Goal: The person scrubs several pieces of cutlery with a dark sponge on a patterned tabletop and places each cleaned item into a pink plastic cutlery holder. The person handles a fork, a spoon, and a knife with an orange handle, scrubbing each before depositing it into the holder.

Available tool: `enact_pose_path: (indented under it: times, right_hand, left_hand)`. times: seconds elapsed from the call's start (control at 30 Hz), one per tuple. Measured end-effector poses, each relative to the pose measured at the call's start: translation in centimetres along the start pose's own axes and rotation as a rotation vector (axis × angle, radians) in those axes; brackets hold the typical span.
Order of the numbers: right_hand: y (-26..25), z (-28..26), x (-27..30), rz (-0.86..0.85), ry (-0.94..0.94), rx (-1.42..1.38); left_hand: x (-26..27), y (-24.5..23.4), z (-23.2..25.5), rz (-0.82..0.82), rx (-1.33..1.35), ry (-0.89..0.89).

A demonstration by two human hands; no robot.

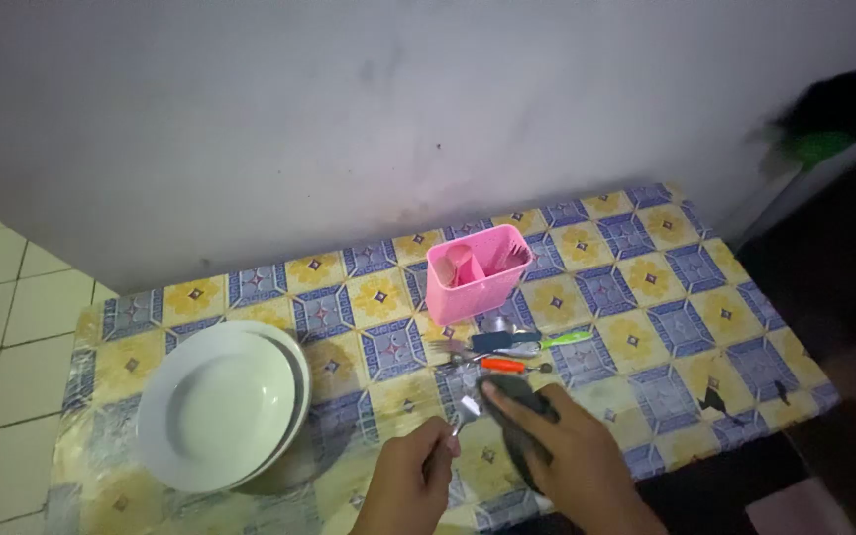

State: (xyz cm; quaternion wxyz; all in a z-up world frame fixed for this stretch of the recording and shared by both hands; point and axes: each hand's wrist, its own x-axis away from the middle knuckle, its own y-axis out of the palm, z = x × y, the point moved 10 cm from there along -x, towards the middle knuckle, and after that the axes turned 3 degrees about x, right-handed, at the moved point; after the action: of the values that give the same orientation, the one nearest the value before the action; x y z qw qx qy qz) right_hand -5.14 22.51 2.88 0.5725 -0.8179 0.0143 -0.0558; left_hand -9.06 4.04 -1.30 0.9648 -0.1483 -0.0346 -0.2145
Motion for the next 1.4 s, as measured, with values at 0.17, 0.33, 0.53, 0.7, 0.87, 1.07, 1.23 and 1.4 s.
enact_pose_path:
  times: [0.17,0.33,0.53,0.7,0.87,1.07,1.23,1.4]
  right_hand:
    - [0.4,-2.2,0.8,-0.079,-0.062,-0.11]
    - [1.8,0.6,0.1,-0.25,0.108,0.06]
    - [0.8,-2.1,1.2,-0.125,-0.07,0.001]
    - [0.6,0.2,0.4,-0.176,0.094,0.173]
    - [0.5,-2.4,1.5,-0.074,-0.052,-0.023]
    - [-0.3,-1.0,0.8,-0.151,0.067,0.117]
    - [0.0,-2.3,1.2,-0.116,-0.051,0.017]
    - [-1.5,-1.5,0.6,-0.025,0.006,0.133]
  left_hand:
    - [0.1,0.0,0.2,-0.018,0.061,-0.057]
    - [0.1,0.0,-0.4,-0.044,-0.017,-0.116]
    - [0.2,-0.1,1.5,-0.004,0.056,0.079]
    - [0.5,-0.1,0.9,-0.051,0.009,-0.036]
    - [0.5,0.0,1.0,-0.051,0.102,0.0]
    - [0.9,-0.3,2.3,-0.084,0.117,-0.018]
    - [0.9,-0.2,2.4,-0.063,0.178,0.026]
    - [1.1,-0.7,1.7,-0.018,0.151,-0.007]
